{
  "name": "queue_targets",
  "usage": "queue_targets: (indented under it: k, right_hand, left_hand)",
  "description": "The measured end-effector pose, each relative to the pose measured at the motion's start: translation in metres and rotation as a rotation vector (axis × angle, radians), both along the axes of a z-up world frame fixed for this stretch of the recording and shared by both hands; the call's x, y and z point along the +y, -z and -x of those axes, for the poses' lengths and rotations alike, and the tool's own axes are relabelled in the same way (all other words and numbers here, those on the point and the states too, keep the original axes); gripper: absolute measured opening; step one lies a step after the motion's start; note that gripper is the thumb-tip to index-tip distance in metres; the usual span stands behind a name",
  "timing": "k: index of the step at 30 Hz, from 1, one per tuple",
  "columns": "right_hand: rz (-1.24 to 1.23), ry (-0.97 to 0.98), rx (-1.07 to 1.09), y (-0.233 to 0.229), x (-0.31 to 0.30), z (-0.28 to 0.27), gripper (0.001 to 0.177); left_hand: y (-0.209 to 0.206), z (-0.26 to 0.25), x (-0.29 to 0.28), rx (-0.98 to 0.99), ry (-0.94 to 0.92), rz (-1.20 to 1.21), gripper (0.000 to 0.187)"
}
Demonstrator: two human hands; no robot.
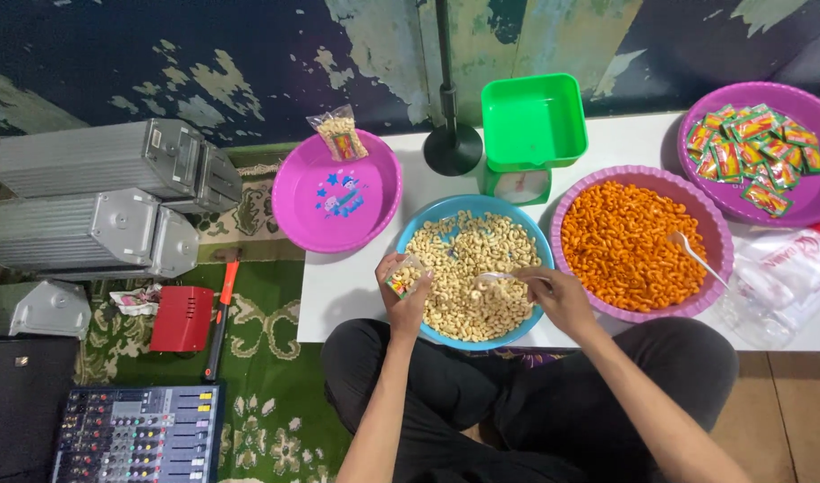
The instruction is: Scooping puffed corn snacks into a small plastic bag using a spoon
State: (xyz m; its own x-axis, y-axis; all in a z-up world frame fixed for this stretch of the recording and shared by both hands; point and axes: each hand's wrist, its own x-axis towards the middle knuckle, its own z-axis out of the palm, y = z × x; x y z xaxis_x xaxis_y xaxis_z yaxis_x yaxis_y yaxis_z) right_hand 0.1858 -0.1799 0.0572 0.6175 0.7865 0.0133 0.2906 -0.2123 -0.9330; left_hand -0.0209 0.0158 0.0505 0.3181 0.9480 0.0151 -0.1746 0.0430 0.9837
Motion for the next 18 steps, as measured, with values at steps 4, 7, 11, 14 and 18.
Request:
queue_targets:
  k: [4,7,11,14,18]
  right_hand:
    - [-0.136,0.099,-0.121,0.003,-0.001,0.047,0.027]
    - [-0.138,0.128,-0.111,0.004,0.000,0.053,0.026]
    - [-0.079,0.209,-0.148,0.018,0.001,0.024,0.027]
    - [-0.092,0.224,-0.052,0.004,0.003,0.021,0.029]
    - [-0.127,0.161,0.004,-0.004,0.027,0.061,0.026]
  left_hand:
    - [0.010,-0.001,0.000,0.026,0.021,-0.026,0.078]
    - [-0.004,-0.004,-0.009,0.040,0.044,-0.016,0.073]
    - [-0.007,0.001,-0.006,0.072,0.045,-0.040,0.076]
    - [-0.001,0.002,-0.005,0.087,0.051,-0.023,0.076]
    - [0.002,0.001,-0.003,0.087,0.035,0.003,0.076]
